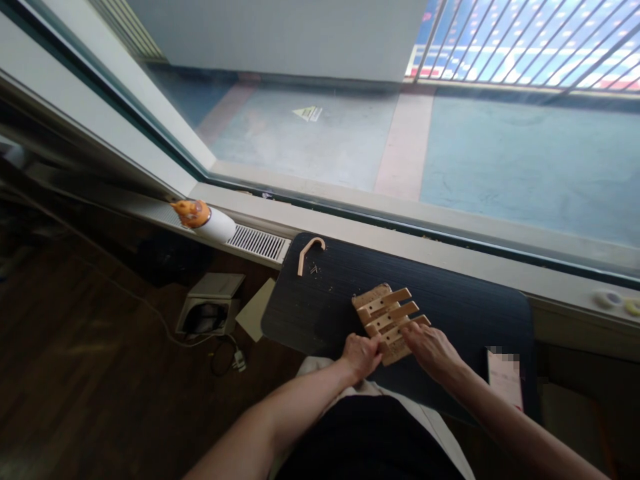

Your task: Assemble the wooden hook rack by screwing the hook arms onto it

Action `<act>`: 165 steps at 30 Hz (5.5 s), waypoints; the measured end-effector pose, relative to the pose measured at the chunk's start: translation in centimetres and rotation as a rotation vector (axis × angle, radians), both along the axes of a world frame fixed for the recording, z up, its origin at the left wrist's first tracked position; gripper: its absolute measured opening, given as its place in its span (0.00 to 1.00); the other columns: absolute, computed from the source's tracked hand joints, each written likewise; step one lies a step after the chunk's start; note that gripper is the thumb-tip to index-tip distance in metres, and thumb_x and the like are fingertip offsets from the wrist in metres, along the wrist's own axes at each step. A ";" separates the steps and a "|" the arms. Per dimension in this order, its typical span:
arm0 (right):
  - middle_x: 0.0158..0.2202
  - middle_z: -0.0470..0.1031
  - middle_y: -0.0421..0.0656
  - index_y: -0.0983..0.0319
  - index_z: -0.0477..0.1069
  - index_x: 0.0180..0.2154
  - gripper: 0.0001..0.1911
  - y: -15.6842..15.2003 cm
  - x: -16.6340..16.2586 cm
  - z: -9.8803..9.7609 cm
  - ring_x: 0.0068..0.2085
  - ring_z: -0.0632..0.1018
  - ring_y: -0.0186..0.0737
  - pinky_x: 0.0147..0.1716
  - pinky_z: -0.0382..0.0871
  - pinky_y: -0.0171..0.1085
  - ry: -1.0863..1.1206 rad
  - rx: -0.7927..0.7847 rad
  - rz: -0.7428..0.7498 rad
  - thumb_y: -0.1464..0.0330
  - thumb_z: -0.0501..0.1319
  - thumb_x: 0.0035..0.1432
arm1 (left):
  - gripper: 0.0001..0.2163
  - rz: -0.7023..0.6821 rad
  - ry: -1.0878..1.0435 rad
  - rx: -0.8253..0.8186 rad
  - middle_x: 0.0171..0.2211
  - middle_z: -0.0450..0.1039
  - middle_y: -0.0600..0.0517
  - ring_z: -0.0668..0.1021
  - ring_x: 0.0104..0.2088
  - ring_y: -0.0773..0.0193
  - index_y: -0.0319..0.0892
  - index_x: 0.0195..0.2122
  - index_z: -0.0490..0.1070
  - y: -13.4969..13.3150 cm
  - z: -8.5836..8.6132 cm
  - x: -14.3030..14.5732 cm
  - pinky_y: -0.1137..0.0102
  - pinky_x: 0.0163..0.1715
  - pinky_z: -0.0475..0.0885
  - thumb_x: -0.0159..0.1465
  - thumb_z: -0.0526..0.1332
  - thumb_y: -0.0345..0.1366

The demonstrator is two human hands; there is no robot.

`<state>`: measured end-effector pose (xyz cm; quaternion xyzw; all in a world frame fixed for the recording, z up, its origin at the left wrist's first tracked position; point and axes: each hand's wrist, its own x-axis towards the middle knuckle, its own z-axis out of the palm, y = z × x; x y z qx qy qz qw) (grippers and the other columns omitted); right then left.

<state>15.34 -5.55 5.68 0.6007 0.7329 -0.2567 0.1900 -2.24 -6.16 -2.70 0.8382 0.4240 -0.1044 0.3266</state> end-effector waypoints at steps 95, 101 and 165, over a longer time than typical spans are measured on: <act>0.30 0.79 0.49 0.64 0.73 0.33 0.12 -0.1 0.7 -0.5 0.34 0.80 0.41 0.30 0.66 0.33 -0.105 0.000 0.044 0.78 0.52 0.56 | 0.20 0.014 0.012 0.010 0.34 0.79 0.49 0.80 0.35 0.56 0.47 0.54 0.63 0.3 0.3 0.0 0.63 0.39 0.71 0.61 0.59 0.42; 0.33 0.78 0.51 0.65 0.73 0.35 0.14 0.1 0.5 0.1 0.35 0.79 0.45 0.28 0.67 0.36 -0.141 0.021 0.041 0.79 0.50 0.57 | 0.20 0.014 0.012 0.016 0.34 0.79 0.49 0.80 0.35 0.56 0.47 0.54 0.63 0.4 0.4 0.0 0.64 0.39 0.70 0.60 0.59 0.42; 0.40 0.74 0.50 0.64 0.71 0.40 0.16 -1.0 0.4 1.2 0.41 0.76 0.44 0.32 0.67 0.35 -0.053 0.031 0.037 0.81 0.49 0.57 | 0.20 0.035 0.023 0.009 0.34 0.79 0.50 0.80 0.35 0.56 0.48 0.54 0.62 0.3 0.8 0.0 0.65 0.38 0.71 0.60 0.59 0.43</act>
